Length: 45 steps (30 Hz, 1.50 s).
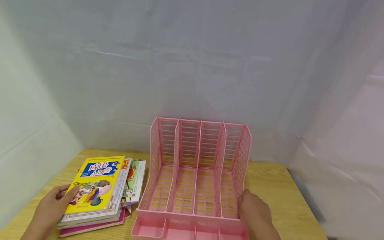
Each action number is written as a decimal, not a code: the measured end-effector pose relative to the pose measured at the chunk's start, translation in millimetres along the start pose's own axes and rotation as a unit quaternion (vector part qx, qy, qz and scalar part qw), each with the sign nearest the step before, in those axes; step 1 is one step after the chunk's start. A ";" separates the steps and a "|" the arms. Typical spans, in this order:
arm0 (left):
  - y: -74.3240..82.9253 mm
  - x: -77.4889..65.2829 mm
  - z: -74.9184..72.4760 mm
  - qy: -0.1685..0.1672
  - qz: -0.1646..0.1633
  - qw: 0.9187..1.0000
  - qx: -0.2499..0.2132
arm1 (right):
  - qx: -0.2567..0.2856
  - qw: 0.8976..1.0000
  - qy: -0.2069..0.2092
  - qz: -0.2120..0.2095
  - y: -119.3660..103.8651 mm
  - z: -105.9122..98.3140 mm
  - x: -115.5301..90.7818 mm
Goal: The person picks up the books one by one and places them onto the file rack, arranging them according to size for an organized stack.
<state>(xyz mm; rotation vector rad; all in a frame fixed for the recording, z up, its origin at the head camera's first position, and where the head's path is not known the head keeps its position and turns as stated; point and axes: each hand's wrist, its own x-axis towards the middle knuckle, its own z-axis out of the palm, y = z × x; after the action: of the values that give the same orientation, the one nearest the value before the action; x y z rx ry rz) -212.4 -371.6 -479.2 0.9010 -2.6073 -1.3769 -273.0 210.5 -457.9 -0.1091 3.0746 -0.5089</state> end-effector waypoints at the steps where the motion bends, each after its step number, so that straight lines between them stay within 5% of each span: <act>1: 0.0 -0.2 0.4 0.002 -0.001 1.000 -0.003 | -0.001 1.000 0.001 -0.001 0.2 -0.3 0.6; 45: -2.8 -2.2 2.2 0.026 -0.005 1.000 -0.015 | -0.004 1.000 -0.004 0.002 -2.9 -2.6 -0.9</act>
<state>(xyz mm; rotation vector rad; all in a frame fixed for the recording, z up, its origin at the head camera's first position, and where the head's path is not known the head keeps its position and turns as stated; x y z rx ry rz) -209.9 -370.0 -482.2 0.9332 -2.5408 -1.3702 -272.0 208.7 -454.4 -0.1047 3.0693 -0.4953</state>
